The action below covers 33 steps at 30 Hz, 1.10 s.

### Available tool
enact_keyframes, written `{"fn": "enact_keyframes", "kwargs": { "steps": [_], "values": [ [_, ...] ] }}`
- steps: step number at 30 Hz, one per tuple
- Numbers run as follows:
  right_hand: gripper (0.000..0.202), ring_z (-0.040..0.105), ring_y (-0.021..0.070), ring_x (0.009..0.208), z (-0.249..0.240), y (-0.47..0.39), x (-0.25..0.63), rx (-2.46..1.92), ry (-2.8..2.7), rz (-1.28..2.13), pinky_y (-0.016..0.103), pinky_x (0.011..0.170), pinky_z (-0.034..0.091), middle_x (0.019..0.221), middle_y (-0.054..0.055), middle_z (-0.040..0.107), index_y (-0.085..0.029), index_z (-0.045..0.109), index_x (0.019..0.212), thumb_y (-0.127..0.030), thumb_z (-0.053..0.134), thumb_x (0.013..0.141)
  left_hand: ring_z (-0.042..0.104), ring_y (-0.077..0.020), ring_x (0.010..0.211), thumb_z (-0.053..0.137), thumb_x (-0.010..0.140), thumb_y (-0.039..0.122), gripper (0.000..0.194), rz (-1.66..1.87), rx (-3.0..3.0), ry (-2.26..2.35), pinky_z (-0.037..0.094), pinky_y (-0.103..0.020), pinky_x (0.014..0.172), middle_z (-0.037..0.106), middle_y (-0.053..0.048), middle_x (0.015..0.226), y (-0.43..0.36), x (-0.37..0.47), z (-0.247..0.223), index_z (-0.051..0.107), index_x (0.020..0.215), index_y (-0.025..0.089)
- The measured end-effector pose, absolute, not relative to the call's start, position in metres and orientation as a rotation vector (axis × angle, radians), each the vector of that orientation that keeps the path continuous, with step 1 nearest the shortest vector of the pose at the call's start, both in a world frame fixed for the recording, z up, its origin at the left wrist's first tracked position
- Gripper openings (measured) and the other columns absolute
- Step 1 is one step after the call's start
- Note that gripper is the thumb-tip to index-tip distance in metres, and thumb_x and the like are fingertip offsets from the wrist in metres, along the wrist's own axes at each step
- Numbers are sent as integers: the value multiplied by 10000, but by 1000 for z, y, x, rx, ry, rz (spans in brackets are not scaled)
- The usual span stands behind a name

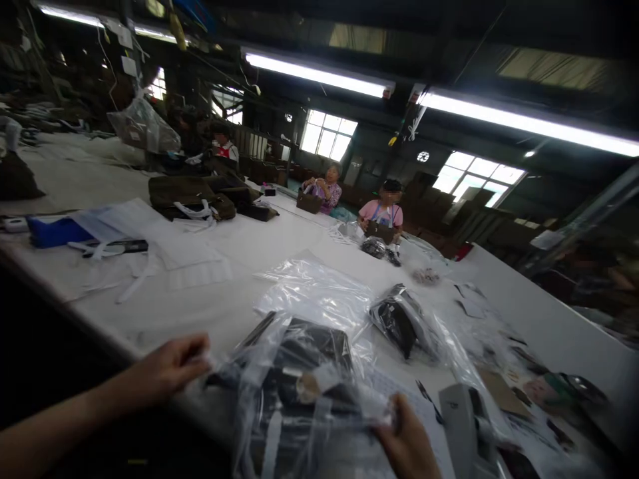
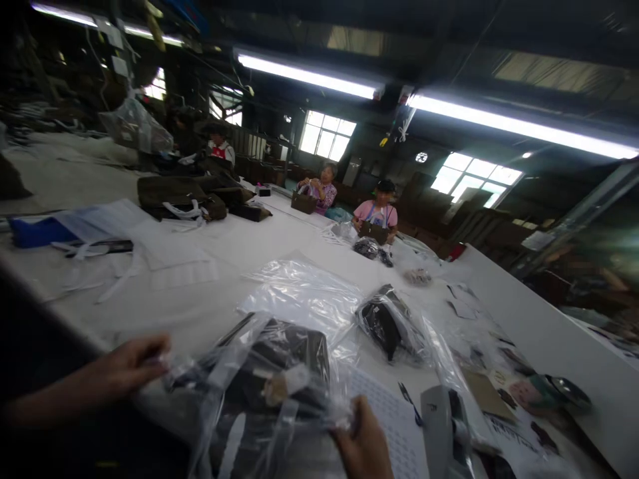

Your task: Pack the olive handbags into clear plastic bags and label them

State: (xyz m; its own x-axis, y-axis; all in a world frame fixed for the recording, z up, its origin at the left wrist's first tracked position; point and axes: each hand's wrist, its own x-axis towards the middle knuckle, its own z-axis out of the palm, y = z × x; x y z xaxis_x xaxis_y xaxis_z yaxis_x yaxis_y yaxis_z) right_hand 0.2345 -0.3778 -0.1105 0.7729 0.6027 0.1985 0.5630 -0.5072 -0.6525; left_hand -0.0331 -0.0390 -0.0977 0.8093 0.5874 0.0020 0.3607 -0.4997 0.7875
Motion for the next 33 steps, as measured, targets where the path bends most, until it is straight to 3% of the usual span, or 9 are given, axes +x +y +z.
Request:
{"fn": "enact_keyframes", "kwargs": {
  "steps": [4,8,11,15,24,28,30,31,33],
  "values": [
    [136,602,195,693,-16,-339,311,-2589,-1141,-208,292,644,441,741,25,629,-208,556,864,-286,573,754,473,-64,452,565,777,375,276,436,2291,552,359,-125,438,488,70,544,26,37,7,505,811,108],
    [119,626,246,818,48,-305,358,-2817,-1196,-123,321,728,442,742,86,649,-159,604,691,-47,590,653,532,-47,431,444,829,153,174,309,2554,542,332,-77,413,504,69,560,63,96,58,528,822,1],
    [155,636,193,633,72,-295,373,-2827,-1134,89,278,618,467,590,48,624,-147,605,601,4,576,625,510,-37,388,420,812,86,179,283,2580,491,321,-68,388,508,76,556,72,125,71,544,851,-38],
    [88,582,141,434,90,-307,383,-2740,-1033,398,211,427,438,507,13,599,-137,638,686,-69,583,683,547,-41,432,470,817,103,213,280,2576,466,377,-85,427,582,42,661,82,142,83,558,955,-33],
    [135,597,142,458,105,-326,388,-2432,-969,616,170,321,380,730,71,664,-124,642,762,-230,633,680,486,5,361,483,808,140,297,114,2659,486,287,-44,386,581,34,702,96,151,102,602,1011,-41],
    [335,600,151,526,86,-352,402,-2103,-855,308,207,399,444,679,52,640,-151,659,885,-405,716,673,517,-31,421,642,779,259,350,185,2523,511,428,-122,447,628,-23,769,121,135,92,627,1065,58],
    [519,639,195,671,48,-365,408,-1722,-717,139,276,523,519,850,86,668,-215,633,1013,-514,759,608,599,-118,603,698,741,436,548,508,2192,414,534,-251,597,652,-84,928,138,119,67,567,1181,138],
    [700,638,257,882,23,-368,408,-1559,-714,195,360,688,546,1065,124,637,-261,579,1138,-577,775,545,621,-177,760,702,707,524,674,640,1986,343,545,-335,709,626,-115,1067,145,112,49,506,1249,176],
    [967,482,341,1184,-29,-363,405,-1389,-686,339,468,882,478,1335,143,474,-319,473,1273,-623,808,418,475,-286,1163,761,574,599,918,651,1667,231,423,-475,949,418,-130,1377,151,105,6,386,1335,249]
  ]
}}
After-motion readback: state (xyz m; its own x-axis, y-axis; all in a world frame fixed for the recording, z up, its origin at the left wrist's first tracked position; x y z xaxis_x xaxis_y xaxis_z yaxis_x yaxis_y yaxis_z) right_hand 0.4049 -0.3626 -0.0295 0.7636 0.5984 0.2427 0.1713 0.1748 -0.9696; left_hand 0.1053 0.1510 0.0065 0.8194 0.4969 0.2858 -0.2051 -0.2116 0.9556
